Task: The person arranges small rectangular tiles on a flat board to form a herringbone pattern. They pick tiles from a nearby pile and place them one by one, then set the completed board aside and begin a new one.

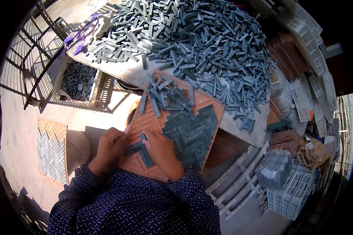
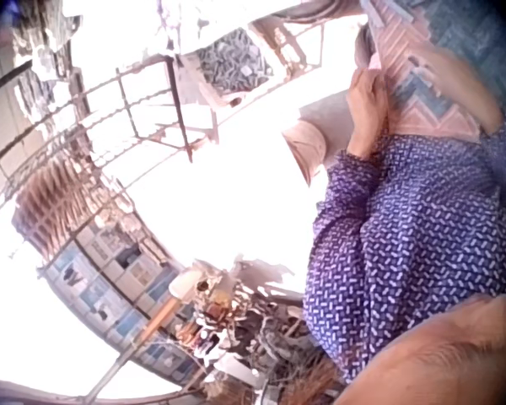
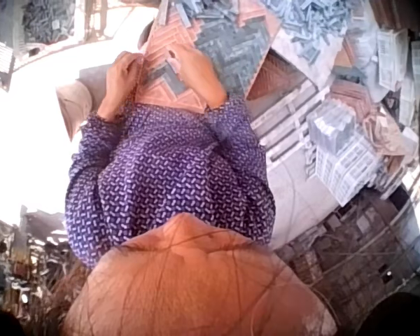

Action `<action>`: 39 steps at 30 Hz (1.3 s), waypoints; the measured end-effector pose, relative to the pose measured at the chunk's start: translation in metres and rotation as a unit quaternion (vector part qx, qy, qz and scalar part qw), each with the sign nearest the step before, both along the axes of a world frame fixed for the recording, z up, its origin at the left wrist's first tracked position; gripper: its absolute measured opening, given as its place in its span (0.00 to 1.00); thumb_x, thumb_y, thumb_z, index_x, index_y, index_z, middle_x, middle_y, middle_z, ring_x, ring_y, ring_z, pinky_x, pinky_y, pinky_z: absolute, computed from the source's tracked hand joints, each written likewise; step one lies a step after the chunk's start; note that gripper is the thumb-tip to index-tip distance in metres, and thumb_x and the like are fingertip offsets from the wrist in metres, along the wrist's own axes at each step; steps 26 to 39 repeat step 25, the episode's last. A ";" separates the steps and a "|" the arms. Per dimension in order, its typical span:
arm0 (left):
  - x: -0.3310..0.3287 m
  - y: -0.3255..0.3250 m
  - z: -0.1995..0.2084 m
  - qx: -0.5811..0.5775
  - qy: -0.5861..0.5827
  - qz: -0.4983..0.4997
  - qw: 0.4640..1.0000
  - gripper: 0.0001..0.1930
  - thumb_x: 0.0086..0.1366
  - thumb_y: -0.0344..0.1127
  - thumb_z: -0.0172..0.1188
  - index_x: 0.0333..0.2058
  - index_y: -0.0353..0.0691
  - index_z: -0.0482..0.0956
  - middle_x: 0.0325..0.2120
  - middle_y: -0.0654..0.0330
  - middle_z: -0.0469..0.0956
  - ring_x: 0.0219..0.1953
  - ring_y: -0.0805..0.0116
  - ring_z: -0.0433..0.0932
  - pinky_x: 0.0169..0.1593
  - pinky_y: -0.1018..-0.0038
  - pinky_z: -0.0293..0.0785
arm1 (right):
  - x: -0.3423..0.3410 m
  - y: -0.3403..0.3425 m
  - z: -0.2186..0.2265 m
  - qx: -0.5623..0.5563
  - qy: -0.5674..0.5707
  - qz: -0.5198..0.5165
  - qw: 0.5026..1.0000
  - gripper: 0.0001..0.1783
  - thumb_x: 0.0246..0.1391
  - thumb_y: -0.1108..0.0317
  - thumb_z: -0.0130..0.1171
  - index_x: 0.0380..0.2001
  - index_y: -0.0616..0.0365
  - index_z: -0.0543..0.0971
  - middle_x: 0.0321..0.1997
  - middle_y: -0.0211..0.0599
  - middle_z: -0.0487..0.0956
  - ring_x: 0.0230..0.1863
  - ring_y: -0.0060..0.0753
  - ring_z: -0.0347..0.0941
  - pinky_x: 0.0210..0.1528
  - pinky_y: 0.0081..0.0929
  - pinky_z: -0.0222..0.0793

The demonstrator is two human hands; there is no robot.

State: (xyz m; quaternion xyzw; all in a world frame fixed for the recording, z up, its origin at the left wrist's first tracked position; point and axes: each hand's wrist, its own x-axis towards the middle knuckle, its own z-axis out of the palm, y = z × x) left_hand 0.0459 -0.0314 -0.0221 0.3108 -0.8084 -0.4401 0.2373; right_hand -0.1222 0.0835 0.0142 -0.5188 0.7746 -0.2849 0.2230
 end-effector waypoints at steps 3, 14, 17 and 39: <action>-0.003 -0.005 0.007 -0.020 -0.004 0.011 1.000 0.05 0.56 0.24 0.60 0.33 0.37 0.79 0.26 0.53 0.75 0.26 0.55 0.77 0.28 0.68 0.71 | -0.003 -0.008 -0.010 -0.027 0.002 0.024 0.999 0.11 0.46 0.71 0.63 0.34 0.59 0.74 0.32 0.42 0.75 0.30 0.46 0.74 0.32 0.36 0.70; -0.011 -0.008 -0.003 -0.038 0.017 -0.003 0.999 0.03 0.58 0.26 0.59 0.32 0.35 0.78 0.25 0.54 0.75 0.26 0.56 0.76 0.29 0.68 0.70 | -0.024 -0.006 -0.013 0.010 -0.159 0.094 0.983 0.10 0.48 0.77 0.60 0.36 0.63 0.77 0.32 0.44 0.78 0.32 0.40 0.77 0.37 0.32 0.71; -0.018 -0.011 0.001 -0.023 0.022 -0.002 0.999 0.03 0.58 0.26 0.59 0.32 0.35 0.78 0.24 0.54 0.75 0.26 0.56 0.76 0.30 0.68 0.70 | -0.027 -0.009 -0.011 0.002 -0.120 0.116 0.986 0.10 0.48 0.78 0.59 0.36 0.64 0.78 0.33 0.44 0.78 0.35 0.44 0.76 0.39 0.32 0.71; -0.063 -0.035 -0.002 -0.047 0.082 0.004 0.995 0.05 0.59 0.25 0.57 0.35 0.35 0.79 0.27 0.51 0.76 0.28 0.56 0.77 0.32 0.68 0.71 | -0.019 -0.006 -0.011 0.039 -0.014 0.128 0.991 0.11 0.47 0.76 0.60 0.37 0.61 0.78 0.42 0.44 0.78 0.42 0.47 0.75 0.45 0.37 0.70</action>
